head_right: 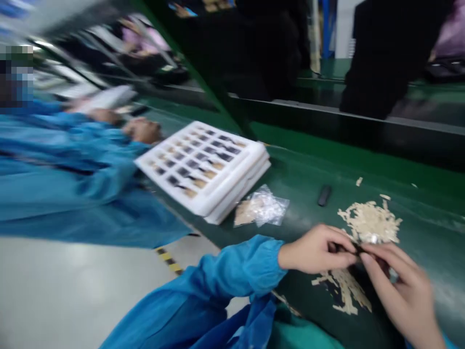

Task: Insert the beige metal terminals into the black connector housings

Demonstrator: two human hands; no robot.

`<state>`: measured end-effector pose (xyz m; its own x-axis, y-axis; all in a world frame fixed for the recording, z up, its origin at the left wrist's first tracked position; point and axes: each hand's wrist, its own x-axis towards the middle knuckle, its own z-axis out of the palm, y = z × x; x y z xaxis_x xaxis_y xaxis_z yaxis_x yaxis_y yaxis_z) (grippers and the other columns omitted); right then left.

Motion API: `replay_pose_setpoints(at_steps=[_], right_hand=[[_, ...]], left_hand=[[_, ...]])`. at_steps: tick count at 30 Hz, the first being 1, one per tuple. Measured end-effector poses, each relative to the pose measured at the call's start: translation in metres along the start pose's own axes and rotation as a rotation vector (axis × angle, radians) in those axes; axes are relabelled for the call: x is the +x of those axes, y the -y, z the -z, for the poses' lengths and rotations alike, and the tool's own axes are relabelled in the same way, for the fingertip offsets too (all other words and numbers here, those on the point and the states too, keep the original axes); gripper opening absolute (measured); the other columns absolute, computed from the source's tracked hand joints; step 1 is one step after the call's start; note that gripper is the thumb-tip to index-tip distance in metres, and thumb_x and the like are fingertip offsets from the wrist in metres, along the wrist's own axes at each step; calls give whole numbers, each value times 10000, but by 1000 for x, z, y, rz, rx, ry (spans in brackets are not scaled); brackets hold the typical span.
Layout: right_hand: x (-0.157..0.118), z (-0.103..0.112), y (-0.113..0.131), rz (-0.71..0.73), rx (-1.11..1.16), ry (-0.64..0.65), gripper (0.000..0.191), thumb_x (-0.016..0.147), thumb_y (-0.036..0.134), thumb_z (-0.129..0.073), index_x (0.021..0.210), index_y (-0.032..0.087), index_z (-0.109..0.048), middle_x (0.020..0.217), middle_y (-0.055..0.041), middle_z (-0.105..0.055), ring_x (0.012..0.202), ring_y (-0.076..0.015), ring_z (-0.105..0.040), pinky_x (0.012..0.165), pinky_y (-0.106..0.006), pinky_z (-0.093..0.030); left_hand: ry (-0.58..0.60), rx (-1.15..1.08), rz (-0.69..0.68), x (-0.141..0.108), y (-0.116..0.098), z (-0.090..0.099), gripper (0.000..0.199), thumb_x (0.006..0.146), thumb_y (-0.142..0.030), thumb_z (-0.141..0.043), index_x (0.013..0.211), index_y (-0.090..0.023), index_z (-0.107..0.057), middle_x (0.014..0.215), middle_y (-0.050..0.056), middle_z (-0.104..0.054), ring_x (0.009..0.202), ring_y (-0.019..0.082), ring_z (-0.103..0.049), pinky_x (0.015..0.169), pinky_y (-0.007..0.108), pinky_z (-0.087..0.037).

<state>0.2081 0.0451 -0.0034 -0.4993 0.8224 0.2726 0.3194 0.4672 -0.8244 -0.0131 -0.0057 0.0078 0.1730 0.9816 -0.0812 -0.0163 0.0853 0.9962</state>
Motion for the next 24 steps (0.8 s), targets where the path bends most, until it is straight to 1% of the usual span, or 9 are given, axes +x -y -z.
replay_pose_setpoints(at_steps=[1,2,5,7,11,15,19,22,24], right_hand=[[2,-2,10,-39,14,-1,210,915,336,-760,1109,257,-759,908,-53,-701,705,-210,-635,609,-307,-518],[5,-4,16,-67,39,-20,238,921,326,-753,1148,256,-735,877,-38,-682,666,-192,-607,588,-300,-503],[14,-7,18,-151,112,-23,101,917,305,-758,980,233,-727,796,-20,-633,646,-175,-571,548,-281,-461],[15,-7,17,-176,145,-8,83,917,294,-752,912,217,-723,781,-23,-621,645,-171,-558,545,-281,-446],[15,-7,19,-196,180,17,101,921,285,-734,862,203,-729,754,-26,-620,628,-166,-538,546,-284,-433],[16,-9,21,-226,192,3,104,900,290,-750,851,200,-736,734,-19,-614,599,-157,-516,529,-280,-418],[18,-9,22,-193,166,-1,85,906,249,-732,835,205,-744,710,-9,-609,590,-151,-506,532,-282,-399],[18,-8,25,-144,146,-26,93,910,217,-720,819,208,-738,703,-2,-615,584,-146,-509,533,-282,-395],[18,-7,27,-121,133,-44,98,908,207,-720,812,209,-734,700,0,-616,585,-147,-516,536,-283,-398]], left_hand=[[-13,-8,5,0,-1,-1,154,834,-282,-758,900,-145,-786,830,47,-705,746,157,-620,671,239,-495],[-20,-27,5,1,-2,-1,156,848,-287,-743,887,-142,-784,836,51,-707,750,158,-619,665,241,-489],[-28,-71,-5,4,-4,0,187,877,-313,-724,841,-135,-768,837,53,-687,732,148,-598,640,244,-464],[-25,-63,-22,5,-6,-1,207,894,-321,-711,815,-134,-754,809,44,-659,713,139,-572,635,247,-450],[-16,1,-41,5,-10,-2,234,921,-328,-687,788,-143,-735,772,27,-613,693,133,-530,629,253,-437],[-11,43,-56,6,-10,0,250,940,-340,-678,787,-149,-731,782,31,-618,716,144,-545,635,263,-439],[-9,47,-45,7,-7,0,269,933,-328,-685,736,-150,-728,745,24,-614,696,141,-541,630,260,-444],[-30,2,15,7,-4,-2,174,905,-302,-711,855,-153,-786,845,53,-706,786,169,-621,697,272,-497],[-55,-23,64,7,-2,-4,171,880,-291,-732,964,-159,-801,911,65,-742,834,183,-655,722,277,-515]])
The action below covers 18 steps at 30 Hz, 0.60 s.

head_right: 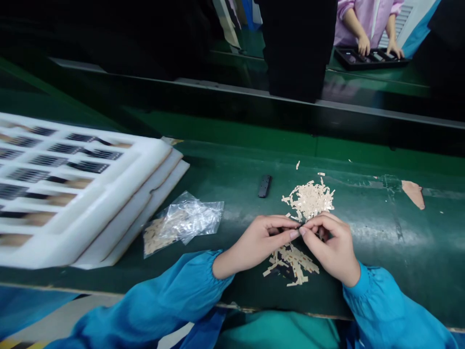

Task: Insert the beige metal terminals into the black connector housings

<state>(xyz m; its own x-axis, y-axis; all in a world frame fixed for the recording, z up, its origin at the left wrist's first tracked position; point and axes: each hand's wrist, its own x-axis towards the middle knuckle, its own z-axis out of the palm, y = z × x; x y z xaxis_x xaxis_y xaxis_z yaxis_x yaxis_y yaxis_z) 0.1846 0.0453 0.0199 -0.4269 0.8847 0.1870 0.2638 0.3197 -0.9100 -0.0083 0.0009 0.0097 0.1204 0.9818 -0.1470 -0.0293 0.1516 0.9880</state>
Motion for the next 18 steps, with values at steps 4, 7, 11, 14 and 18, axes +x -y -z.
replay_pose_setpoints(at_steps=[4,7,11,14,18], right_hand=[[-1,0,-1,-12,-7,-1,81,906,210,-729,825,213,-730,716,0,-610,598,-150,-517,542,-286,-394],[-1,-1,-5,-59,16,-32,37,881,222,-756,884,213,-721,758,0,-598,609,-148,-502,532,-279,-385],[-1,-2,-6,-112,91,4,41,877,235,-759,868,207,-729,751,-1,-596,601,-140,-495,532,-271,-384],[0,-1,-5,-117,127,28,74,886,234,-753,818,206,-742,710,2,-594,593,-137,-493,533,-266,-378],[0,1,-5,-119,145,13,87,879,227,-756,794,208,-752,711,-2,-607,592,-133,-496,534,-263,-374]], left_hand=[[-23,-12,22,0,-1,-1,153,856,-294,-759,888,-147,-786,801,27,-687,697,129,-589,602,227,-443],[-21,-10,-5,-1,-4,0,167,870,-291,-746,804,-138,-759,777,15,-643,664,105,-533,571,215,-395],[-21,-6,-21,-2,-4,-1,165,868,-295,-746,807,-142,-761,795,18,-648,678,108,-536,580,218,-397],[-11,-23,14,-1,-4,-1,176,857,-316,-755,846,-142,-779,814,32,-675,718,128,-574,627,233,-439],[30,-124,127,1,-4,1,309,820,-345,-784,1056,-145,-780,899,63,-735,810,171,-643,727,278,-505]])
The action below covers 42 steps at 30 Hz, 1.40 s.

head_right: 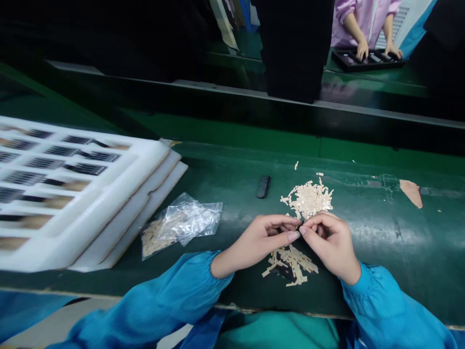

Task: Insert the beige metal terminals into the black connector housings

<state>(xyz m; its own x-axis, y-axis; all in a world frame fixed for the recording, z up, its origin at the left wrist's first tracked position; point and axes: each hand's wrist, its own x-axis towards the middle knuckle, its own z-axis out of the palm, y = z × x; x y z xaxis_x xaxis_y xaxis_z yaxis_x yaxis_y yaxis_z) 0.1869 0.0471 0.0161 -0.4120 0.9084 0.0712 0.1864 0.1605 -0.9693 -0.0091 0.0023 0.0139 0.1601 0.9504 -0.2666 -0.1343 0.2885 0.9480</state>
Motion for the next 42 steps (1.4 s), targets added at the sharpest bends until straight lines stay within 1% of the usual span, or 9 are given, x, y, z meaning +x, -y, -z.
replay_pose_setpoints(at_steps=[7,15,17,20,23,27,35,39,42], right_hand=[[2,-2,-1,-247,325,161,126,809,282,-837,750,202,-760,687,-6,-632,595,-124,-501,557,-244,-392],[1,-9,-7,-501,576,171,248,747,366,-894,732,174,-738,532,60,-450,465,-62,-271,443,-214,-162],[1,-9,-7,-491,571,159,245,755,364,-884,731,170,-736,524,63,-430,467,-63,-263,447,-220,-156],[3,-8,-7,-475,558,155,230,763,356,-869,737,167,-740,516,64,-415,465,-65,-260,450,-227,-151],[3,-6,-8,-462,529,159,229,767,358,-863,740,166,-742,517,60,-419,467,-69,-272,455,-234,-155],[3,-4,-8,-456,459,156,229,782,359,-855,743,166,-738,515,51,-437,473,-78,-297,464,-242,-174],[10,-6,-5,-435,438,114,200,754,330,-853,738,167,-738,554,29,-506,481,-86,-345,471,-244,-214],[14,-14,-1,-431,458,95,186,741,316,-849,726,166,-739,528,37,-493,469,-86,-350,464,-238,-216],[16,-21,4,-433,530,109,195,730,318,-854,709,168,-731,521,40,-493,462,-86,-359,460,-233,-227]], left_hand=[[58,-49,35,5,-2,8,268,813,-399,-784,854,-136,-757,778,31,-695,678,124,-563,644,250,-433],[40,88,-81,6,4,4,335,887,-462,-697,767,-150,-676,665,-12,-588,608,113,-480,596,245,-387],[-75,284,-161,8,2,12,332,928,-455,-658,777,-160,-685,701,8,-624,634,134,-521,610,260,-407],[-432,730,-270,16,-4,36,275,950,-446,-650,896,-183,-709,859,49,-688,793,194,-612,738,307,-458],[-647,1067,-160,26,-9,63,316,931,-488,-668,1016,-184,-685,974,81,-687,942,263,-622,826,353,-458],[-592,1076,8,34,-8,79,285,920,-488,-670,905,-204,-660,899,47,-692,893,251,-633,736,318,-434],[-616,907,52,35,-10,90,138,907,-306,-643,812,-215,-601,733,10,-677,678,203,-609,627,291,-374],[-506,762,-92,20,-15,63,144,1016,-285,-437,966,-213,-552,784,1,-636,705,160,-591,676,268,-424],[-186,305,-143,8,-17,32,233,1013,-436,-492,1034,-207,-530,725,-42,-500,567,111,-454,565,236,-382]])
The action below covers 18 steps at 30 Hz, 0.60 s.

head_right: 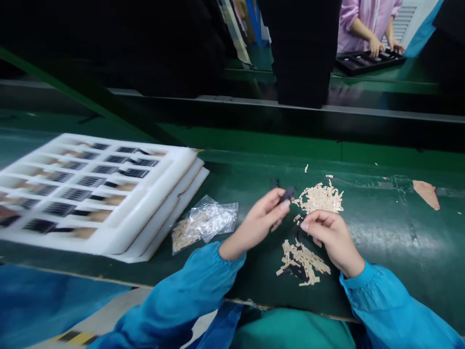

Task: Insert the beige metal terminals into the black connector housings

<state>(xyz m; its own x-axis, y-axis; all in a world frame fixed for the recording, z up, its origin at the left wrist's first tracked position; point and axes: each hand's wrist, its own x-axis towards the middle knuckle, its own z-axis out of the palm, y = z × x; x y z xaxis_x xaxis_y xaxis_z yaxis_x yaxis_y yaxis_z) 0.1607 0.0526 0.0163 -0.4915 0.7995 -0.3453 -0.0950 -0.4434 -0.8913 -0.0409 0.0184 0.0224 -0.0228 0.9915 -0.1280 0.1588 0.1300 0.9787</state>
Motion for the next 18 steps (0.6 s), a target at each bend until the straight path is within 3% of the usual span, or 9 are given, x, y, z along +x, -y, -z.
replay_pose_setpoints(at_steps=[2,4,8,14,18], right_hand=[[-1,-5,0,-5,57,22,198,723,318,-859,705,171,-728,535,36,-508,467,-88,-373,463,-230,-246],[-2,-7,0,-12,101,37,204,721,322,-864,708,172,-727,547,33,-522,470,-88,-378,467,-227,-258],[-5,-8,-2,-32,130,56,232,721,344,-875,711,168,-724,559,26,-543,470,-86,-382,470,-226,-265],[-7,-6,0,-67,146,132,258,727,360,-881,705,161,-718,537,21,-541,470,-91,-406,483,-225,-271],[-7,-6,2,-77,167,155,273,730,370,-877,685,162,-705,521,18,-539,468,-95,-407,487,-228,-277]], left_hand=[[168,-298,28,-7,-5,-14,344,953,-514,-618,1039,-195,-525,741,-52,-460,552,88,-388,539,227,-352],[232,-435,65,-10,-7,-22,439,886,-556,-718,1019,-186,-525,762,-51,-461,566,75,-371,543,218,-345],[238,-519,138,-9,-2,-26,534,804,-591,-806,999,-181,-525,748,-53,-459,560,62,-355,497,197,-301],[406,-667,222,-8,5,-24,610,774,-652,-805,1047,-181,-530,657,-76,-437,472,43,-331,420,173,-224],[398,-641,216,-7,5,-22,576,781,-605,-824,1042,-182,-534,649,-85,-420,462,37,-330,415,164,-247]])
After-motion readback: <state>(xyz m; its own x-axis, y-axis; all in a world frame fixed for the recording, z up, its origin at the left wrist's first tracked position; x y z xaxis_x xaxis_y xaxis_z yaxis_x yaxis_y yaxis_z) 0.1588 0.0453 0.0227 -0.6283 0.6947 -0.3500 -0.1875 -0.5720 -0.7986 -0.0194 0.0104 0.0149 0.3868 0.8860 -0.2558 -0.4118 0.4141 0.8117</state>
